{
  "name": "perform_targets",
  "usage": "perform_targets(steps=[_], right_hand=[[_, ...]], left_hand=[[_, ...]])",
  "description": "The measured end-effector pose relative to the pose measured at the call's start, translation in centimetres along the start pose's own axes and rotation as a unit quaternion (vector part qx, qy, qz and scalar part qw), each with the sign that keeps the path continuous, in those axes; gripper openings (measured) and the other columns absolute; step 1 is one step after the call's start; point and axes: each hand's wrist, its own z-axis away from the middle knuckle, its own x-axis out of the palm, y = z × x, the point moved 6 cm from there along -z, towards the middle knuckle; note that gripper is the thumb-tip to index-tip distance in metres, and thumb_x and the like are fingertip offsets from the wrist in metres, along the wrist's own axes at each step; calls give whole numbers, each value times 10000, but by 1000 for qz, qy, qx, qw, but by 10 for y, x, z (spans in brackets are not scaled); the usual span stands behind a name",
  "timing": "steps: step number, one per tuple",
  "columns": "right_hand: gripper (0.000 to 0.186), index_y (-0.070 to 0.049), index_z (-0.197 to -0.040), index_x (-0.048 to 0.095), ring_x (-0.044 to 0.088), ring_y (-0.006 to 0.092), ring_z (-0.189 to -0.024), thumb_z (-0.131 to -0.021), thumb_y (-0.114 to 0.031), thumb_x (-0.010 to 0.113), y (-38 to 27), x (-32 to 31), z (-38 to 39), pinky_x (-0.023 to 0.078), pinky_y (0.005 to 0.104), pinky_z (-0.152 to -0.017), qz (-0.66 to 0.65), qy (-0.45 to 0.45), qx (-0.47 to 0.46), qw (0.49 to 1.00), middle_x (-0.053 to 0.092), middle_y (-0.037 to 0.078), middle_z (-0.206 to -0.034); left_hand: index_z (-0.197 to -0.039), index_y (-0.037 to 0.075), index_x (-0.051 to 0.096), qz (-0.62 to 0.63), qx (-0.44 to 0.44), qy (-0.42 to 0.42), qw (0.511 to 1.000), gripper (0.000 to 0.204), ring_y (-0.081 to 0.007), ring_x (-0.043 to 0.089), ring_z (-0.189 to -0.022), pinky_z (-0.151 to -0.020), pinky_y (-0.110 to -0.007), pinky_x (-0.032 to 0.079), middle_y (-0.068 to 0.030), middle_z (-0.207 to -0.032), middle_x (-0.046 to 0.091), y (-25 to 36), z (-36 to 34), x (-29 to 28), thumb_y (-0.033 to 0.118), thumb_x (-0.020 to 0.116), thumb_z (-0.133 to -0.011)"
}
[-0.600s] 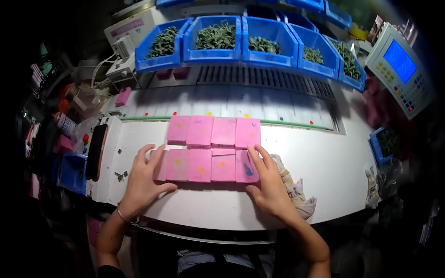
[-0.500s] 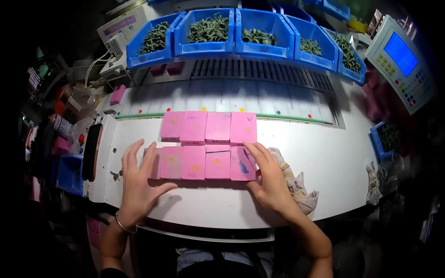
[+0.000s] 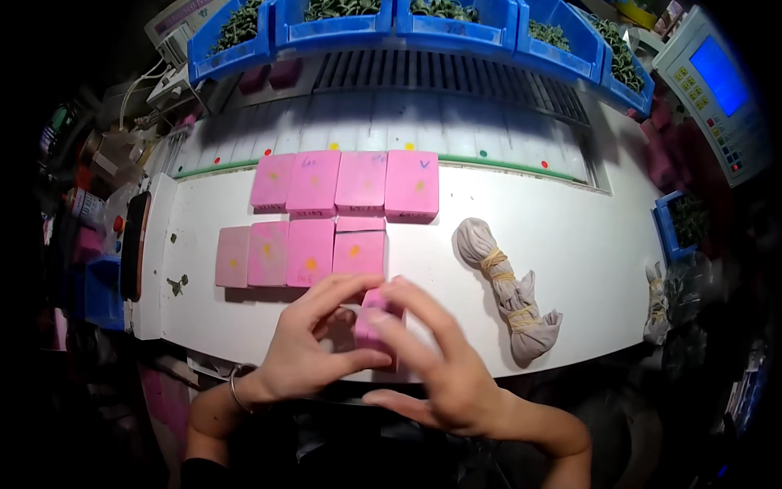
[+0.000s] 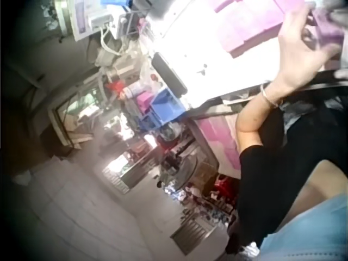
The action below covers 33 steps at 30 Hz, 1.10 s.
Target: The person opens a pink rubber mold, removes cast wax patterns, wipes the interior with a cloth, reassembles the mold pieces, and secures them with a rubber band.
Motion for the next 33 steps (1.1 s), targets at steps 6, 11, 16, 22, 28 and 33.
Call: perform_targets(steps=[6, 11, 16, 22, 28, 33], right_hand=[[476, -21, -804, 480, 533, 184, -591, -686, -344, 809, 40, 20, 11, 450, 291, -562, -103, -93, 252, 958, 520, 86, -671], [496, -42, -702, 416, 444, 135, -532, -703, -372, 787, 63, 37, 15, 367, 274, -490, -242, -159, 351, 891, 463, 43, -599], [429, -55, -750, 427, 448, 81, -566, -740, -301, 778, 65, 35, 14, 366, 220, -494, -294, -215, 368, 856, 490, 22, -637], [375, -7, -1058, 399, 588, 140, -677, -790, -38, 660, 64, 31, 28, 476, 230, -598, -370, -225, 450, 781, 579, 104, -876], [472, 4, -1080, 471, 563, 307, -747, -637, 98, 603, 18, 11, 2, 490, 311, -639, 12, 44, -65, 997, 480, 222, -1058], [504, 44, -1125, 490, 549, 283, -772, -634, 113, 578, 12, 12, -2, 475, 332, -655, 2, -13, -34, 999, 496, 213, -1056]], left_hand=[[-1193, 0, 510, -170, 163, 34, 971, 599, -290, 583, -1001, -824, -344, 514, -153, -1150, 499, 10, 13, 3, 15, 762, -650], [-1220, 11, 486, -218, 169, 14, 961, 645, -343, 596, -985, -802, -356, 520, -202, -1131, 553, 9, 13, 6, 24, 763, -638], [-1225, 4, 475, -212, 168, 1, 963, 653, -342, 617, -935, -767, -364, 532, -189, -1138, 559, 9, 13, 5, 7, 743, -629], [-1231, -21, 450, -120, 109, -14, 987, 599, -280, 628, -981, -805, -308, 536, -190, -1160, 551, -8, 14, 1, -1, 731, -702], [-1285, -44, 352, 131, 27, 7, 991, 622, -195, 561, -1082, -907, -293, 517, -163, -1257, 472, -26, 26, -6, -87, 676, -756], [-1282, -45, 343, 174, 22, 31, 984, 629, -197, 553, -1099, -894, -281, 519, -171, -1272, 460, -33, 31, -6, -90, 678, -752]])
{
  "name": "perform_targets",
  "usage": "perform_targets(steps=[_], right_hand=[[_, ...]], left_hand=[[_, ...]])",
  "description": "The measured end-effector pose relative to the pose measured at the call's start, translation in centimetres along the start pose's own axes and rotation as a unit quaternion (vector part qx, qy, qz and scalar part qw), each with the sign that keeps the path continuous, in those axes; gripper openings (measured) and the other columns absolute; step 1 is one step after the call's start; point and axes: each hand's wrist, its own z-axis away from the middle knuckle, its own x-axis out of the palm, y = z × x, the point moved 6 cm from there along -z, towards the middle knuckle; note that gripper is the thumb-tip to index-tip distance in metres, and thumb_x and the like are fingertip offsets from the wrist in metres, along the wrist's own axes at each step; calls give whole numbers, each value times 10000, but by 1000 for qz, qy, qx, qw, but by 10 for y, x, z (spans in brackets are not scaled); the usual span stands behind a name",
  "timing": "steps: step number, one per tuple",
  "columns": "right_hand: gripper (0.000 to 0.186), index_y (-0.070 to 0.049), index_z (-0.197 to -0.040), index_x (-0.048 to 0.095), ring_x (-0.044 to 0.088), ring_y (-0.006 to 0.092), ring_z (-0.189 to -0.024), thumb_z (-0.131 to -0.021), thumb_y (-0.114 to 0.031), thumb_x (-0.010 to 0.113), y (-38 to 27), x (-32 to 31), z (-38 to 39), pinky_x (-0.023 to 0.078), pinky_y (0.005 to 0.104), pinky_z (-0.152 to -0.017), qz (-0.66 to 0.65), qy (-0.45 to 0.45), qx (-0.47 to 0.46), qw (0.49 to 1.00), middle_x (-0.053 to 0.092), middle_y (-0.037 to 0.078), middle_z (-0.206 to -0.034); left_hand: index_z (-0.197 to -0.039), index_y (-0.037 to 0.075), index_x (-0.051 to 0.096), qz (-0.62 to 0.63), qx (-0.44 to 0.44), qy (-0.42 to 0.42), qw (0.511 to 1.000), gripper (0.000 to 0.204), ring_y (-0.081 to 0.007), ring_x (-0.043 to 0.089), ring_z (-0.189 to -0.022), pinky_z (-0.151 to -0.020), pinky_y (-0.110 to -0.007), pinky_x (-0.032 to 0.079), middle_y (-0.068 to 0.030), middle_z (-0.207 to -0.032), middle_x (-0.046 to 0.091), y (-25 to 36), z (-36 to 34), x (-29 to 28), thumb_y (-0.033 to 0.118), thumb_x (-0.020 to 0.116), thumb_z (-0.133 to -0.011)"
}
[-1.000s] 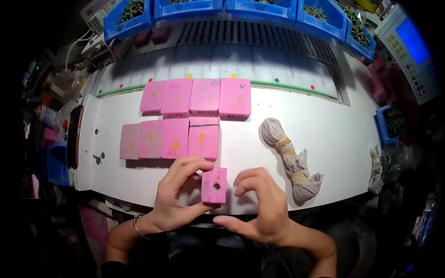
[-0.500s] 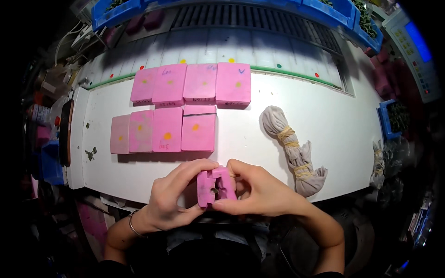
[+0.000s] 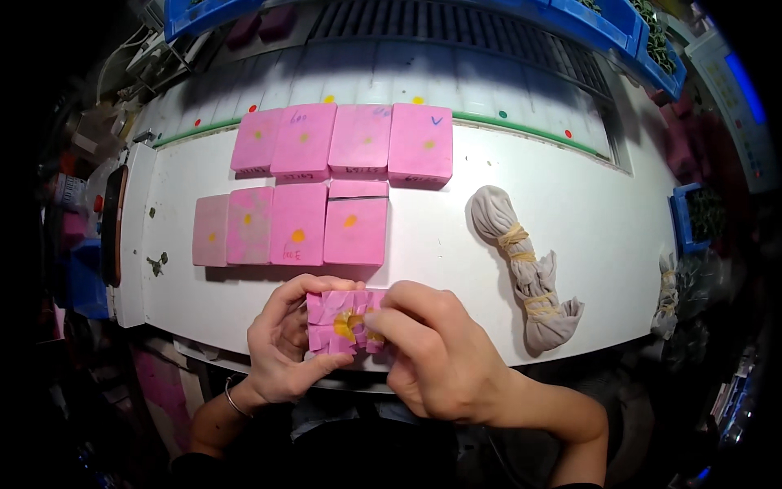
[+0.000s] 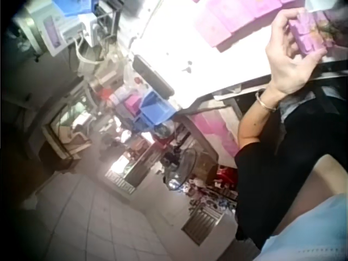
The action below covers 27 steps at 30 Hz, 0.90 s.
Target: The person opens a pink rubber mold, removes cast wax patterns, wipes the interior with a cloth, reassembles the mold pieces, and secures them with a rubber band.
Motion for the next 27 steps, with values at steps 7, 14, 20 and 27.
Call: perform_targets(steps=[7, 14, 20, 27], right_hand=[[622, 72, -1152, 531, 467, 219, -812, -608, -163, 720, -5, 18, -8, 424, 294, -708, 234, -181, 45, 954, 524, 94, -1067], [600, -9, -1142, 561, 473, 248, -819, -585, -95, 766, -1, 2, -18, 416, 337, -736, 23, -158, 122, 980, 528, 92, -1094], [562, -35, -1116, 607, 536, 157, -825, -639, -212, 847, 9, -9, -29, 456, 265, -706, -189, -76, 145, 968, 558, 84, -986], [444, -28, -955, 606, 507, 116, -681, -656, -265, 832, 4, -17, -33, 421, 228, -582, -104, -31, 147, 983, 533, 54, -846]], left_hand=[[-1282, -42, 350, -4, 28, -5, 1000, 638, -205, 527, -1138, -914, -289, 493, -166, -1278, 459, 0, 1, -1, -84, 691, -744], [-1287, -50, 346, 7, 23, -5, 1000, 623, -192, 518, -1146, -951, -287, 469, -162, -1279, 458, 0, -1, -2, -76, 678, -761], [-1264, -53, 438, -304, 122, 14, 945, 669, -322, 579, -1049, -886, -347, 483, -214, -1204, 516, 27, -12, 3, -55, 743, -668], [-1171, -43, 579, -318, 199, 32, 926, 515, -257, 635, -895, -749, -295, 522, -189, -1075, 601, 81, -9, 15, -20, 744, -683]])
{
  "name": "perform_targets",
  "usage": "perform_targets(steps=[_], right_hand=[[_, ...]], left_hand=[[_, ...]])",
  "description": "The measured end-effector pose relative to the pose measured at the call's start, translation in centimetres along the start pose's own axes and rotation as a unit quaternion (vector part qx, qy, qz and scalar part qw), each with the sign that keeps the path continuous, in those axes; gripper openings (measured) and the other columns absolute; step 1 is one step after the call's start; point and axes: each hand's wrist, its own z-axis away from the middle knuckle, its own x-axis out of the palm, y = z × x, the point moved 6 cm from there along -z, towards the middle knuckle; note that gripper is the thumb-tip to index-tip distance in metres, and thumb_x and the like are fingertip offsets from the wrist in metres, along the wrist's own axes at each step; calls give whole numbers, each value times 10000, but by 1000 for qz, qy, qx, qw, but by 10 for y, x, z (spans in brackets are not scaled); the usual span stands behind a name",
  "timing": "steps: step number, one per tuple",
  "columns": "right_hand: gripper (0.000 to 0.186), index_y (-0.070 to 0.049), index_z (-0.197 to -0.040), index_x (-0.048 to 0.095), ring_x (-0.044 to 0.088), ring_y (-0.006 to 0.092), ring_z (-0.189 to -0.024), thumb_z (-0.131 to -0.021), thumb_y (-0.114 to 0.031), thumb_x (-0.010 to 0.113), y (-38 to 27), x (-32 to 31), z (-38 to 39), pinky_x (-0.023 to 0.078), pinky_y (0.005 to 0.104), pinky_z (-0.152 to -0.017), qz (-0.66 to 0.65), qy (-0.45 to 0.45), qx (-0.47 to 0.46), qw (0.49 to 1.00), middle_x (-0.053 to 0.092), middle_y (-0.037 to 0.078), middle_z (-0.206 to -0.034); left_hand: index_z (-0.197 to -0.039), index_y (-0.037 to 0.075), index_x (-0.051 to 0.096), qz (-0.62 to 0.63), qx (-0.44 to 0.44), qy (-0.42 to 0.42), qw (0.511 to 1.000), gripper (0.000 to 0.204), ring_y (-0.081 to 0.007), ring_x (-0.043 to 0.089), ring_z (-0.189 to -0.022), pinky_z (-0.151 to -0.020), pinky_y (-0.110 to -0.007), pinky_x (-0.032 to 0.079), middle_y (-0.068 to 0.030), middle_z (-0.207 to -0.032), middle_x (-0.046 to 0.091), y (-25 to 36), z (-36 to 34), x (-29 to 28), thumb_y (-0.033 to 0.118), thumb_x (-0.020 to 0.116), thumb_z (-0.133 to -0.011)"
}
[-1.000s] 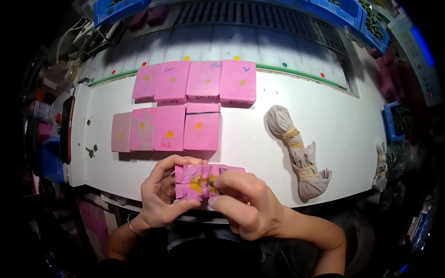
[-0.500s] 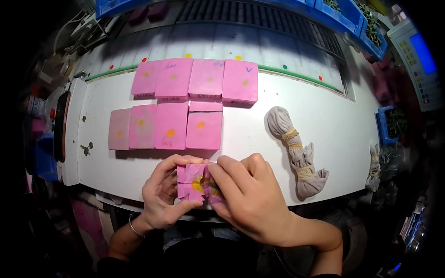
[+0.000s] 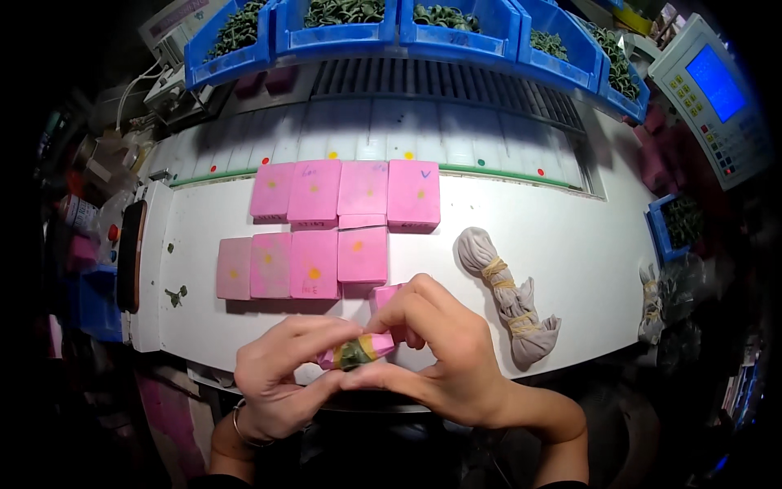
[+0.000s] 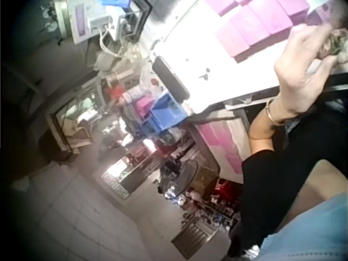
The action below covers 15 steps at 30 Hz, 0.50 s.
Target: The person opens a pink rubber mold, removes cast wax patterns, wipes the interior with a cloth, reassembles the mold pieces, and secures them with a rubber band.
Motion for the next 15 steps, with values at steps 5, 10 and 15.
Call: perform_targets(steps=[5, 10, 15], right_hand=[[264, -26, -965, 617, 554, 97, -703, -751, -93, 757, 12, 3, 13, 439, 205, -590, -150, 2, 15, 989, 565, 63, -853], [315, 36, -1102, 534, 555, 58, -676, -818, 11, 669, 13, 1, 23, 447, 181, -557, -306, 35, 135, 942, 590, 65, -866], [188, 59, -1035, 545, 497, 50, -503, -865, 7, 607, 25, 5, 32, 382, 172, -442, -394, -10, 246, 886, 579, 66, -701]], left_hand=[[-1090, -110, 588, 265, -162, -3, 950, 364, -209, 643, -933, -783, -278, 553, -194, -1028, 625, -21, 10, 9, -36, 712, -755], [-1095, -119, 575, 332, -217, -7, 918, 345, -215, 648, -927, -804, -272, 560, -179, -1022, 630, -21, 11, 22, -64, 686, -773], [-1103, -80, 597, 361, -256, -42, 896, 345, -171, 655, -894, -778, -249, 562, -159, -1008, 646, -22, 14, 33, -46, 693, -773]])
